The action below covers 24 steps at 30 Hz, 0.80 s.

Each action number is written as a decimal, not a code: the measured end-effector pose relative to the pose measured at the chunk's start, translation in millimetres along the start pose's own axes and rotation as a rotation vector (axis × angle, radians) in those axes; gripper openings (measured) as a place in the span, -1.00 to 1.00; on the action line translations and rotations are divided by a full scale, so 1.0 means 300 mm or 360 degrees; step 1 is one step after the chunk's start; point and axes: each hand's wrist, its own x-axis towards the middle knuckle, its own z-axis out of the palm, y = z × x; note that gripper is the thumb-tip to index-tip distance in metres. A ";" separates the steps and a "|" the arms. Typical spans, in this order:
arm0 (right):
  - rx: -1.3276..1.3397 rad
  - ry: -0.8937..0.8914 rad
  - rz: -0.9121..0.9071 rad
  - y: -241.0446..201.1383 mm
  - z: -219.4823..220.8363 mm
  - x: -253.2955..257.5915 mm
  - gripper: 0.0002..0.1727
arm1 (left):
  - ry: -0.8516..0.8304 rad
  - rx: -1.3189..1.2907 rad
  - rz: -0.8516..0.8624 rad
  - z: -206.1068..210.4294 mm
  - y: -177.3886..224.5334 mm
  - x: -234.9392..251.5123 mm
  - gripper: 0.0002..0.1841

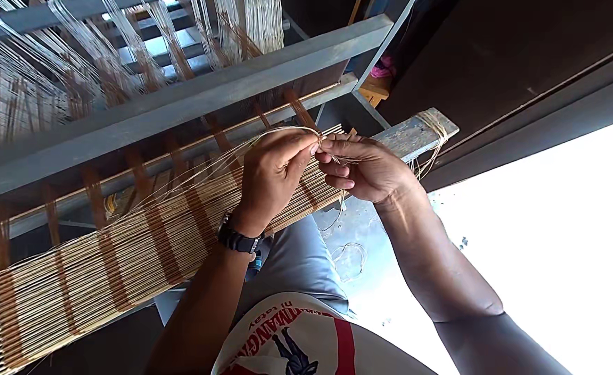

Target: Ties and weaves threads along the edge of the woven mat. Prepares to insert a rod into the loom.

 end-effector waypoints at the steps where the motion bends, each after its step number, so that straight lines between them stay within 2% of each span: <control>1: -0.0019 0.0010 -0.0003 0.000 -0.003 0.001 -0.81 | -0.0032 0.0124 0.0039 -0.008 0.000 0.001 -0.85; 4: -0.0043 -0.0051 0.0041 -0.001 -0.019 0.004 -0.79 | -0.0124 0.0376 0.0117 -0.025 -0.001 0.000 -0.83; 8: -0.0007 -0.0145 0.0127 -0.003 -0.016 0.008 -0.78 | -0.0126 0.0475 0.0198 -0.026 -0.009 -0.010 -0.81; 14: -0.0199 0.0096 -0.0029 0.014 0.002 0.009 -0.82 | -0.0202 0.0652 0.0191 -0.019 -0.015 -0.011 -0.78; 18: -0.0340 0.0276 -0.0199 0.033 0.015 0.014 -0.87 | -0.0270 0.0558 0.0115 -0.017 -0.015 -0.004 -0.79; 24: -0.0184 0.0343 -0.0134 0.047 0.026 0.025 -0.87 | -0.0275 0.0540 0.0085 -0.007 -0.017 -0.002 -0.77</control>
